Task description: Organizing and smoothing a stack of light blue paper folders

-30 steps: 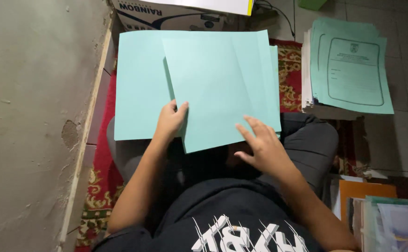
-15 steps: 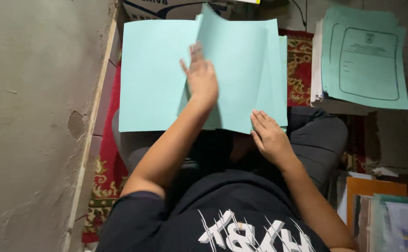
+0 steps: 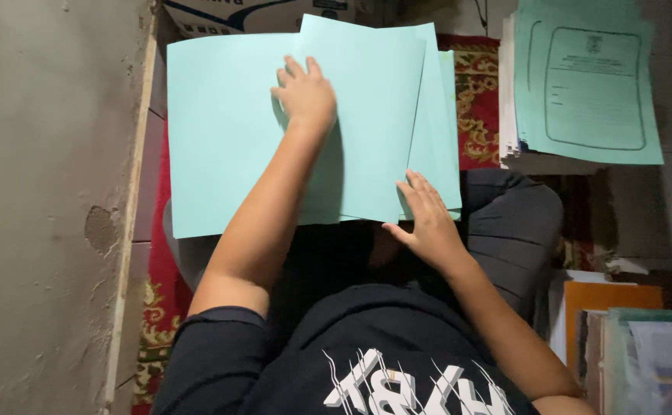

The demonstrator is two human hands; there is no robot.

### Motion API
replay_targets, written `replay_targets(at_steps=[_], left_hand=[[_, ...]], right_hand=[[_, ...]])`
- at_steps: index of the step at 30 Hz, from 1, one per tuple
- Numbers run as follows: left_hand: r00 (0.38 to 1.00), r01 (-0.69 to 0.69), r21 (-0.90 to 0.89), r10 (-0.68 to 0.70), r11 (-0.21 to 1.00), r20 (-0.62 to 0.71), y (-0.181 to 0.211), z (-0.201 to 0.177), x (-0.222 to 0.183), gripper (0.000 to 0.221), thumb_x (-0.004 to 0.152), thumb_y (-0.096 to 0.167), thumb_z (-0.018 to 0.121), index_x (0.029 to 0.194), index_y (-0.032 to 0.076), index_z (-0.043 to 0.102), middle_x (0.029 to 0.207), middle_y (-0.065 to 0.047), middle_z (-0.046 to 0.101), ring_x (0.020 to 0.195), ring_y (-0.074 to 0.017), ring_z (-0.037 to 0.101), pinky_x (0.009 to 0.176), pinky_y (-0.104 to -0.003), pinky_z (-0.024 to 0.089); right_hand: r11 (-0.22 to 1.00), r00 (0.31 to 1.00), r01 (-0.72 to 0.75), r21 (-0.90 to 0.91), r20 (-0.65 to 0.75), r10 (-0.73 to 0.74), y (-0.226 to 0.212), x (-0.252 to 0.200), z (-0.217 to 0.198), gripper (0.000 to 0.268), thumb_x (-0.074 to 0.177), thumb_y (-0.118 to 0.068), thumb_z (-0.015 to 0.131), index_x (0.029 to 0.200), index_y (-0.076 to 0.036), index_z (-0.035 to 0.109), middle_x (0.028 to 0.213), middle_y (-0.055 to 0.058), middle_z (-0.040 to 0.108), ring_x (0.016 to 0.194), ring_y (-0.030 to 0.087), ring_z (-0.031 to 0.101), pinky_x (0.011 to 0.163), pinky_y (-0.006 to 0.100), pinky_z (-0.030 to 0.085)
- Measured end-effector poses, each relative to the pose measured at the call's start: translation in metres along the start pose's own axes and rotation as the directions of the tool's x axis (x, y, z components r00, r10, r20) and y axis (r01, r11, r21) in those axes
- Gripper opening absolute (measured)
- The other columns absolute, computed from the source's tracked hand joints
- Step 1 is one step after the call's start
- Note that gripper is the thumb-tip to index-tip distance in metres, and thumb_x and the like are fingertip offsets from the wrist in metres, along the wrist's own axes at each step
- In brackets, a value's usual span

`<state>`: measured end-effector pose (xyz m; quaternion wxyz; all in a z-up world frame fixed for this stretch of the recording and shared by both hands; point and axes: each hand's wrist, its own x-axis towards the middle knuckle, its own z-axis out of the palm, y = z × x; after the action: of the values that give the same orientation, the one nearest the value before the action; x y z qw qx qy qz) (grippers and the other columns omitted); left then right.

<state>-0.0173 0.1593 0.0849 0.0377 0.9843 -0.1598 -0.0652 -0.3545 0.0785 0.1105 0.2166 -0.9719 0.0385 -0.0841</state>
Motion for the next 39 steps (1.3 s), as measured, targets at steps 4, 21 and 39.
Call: replay_targets(at_steps=[4, 21, 39], left_hand=[[0.916, -0.038, 0.022, 0.044, 0.999, -0.398, -0.03, 0.029, -0.003, 0.035, 0.08, 0.016, 0.068, 0.115, 0.018, 0.062, 0.112, -0.007, 0.05, 0.094, -0.0312, 0.052, 0.063, -0.041, 0.052], [0.961, -0.106, -0.2, 0.048, 0.974, -0.274, -0.07, 0.02, -0.095, 0.049, 0.096, 0.02, 0.07, 0.131, -0.006, 0.046, 0.1, -0.02, 0.063, 0.09, -0.0436, 0.072, 0.075, -0.058, 0.06], [0.739, -0.55, 0.023, 0.499, 0.835, -0.453, 0.041, 0.03, -0.076, 0.049, 0.097, 0.042, 0.063, 0.138, 0.016, 0.065, 0.146, -0.021, 0.056, 0.139, -0.048, 0.048, 0.106, -0.066, 0.039]], right_hand=[[0.999, 1.0, 0.017, 0.046, 0.021, -0.018, 0.006, 0.001, -0.001, 0.078, 0.089, -0.032, 0.078, 0.154, -0.007, 0.042, 0.166, 0.021, 0.032, 0.155, 0.037, 0.029, 0.125, 0.051, 0.025], [1.0, 0.999, 0.013, 0.014, 0.047, -0.014, 0.02, -0.001, -0.002, 0.075, 0.084, -0.049, 0.078, 0.148, -0.02, 0.052, 0.164, 0.009, 0.041, 0.15, 0.03, 0.04, 0.124, 0.049, 0.029], [0.981, 0.994, 0.068, -0.183, 0.099, -0.05, 0.035, -0.018, 0.014, 0.071, 0.104, -0.045, 0.044, 0.161, -0.003, 0.033, 0.168, 0.02, 0.032, 0.154, 0.033, 0.031, 0.125, 0.05, 0.022]])
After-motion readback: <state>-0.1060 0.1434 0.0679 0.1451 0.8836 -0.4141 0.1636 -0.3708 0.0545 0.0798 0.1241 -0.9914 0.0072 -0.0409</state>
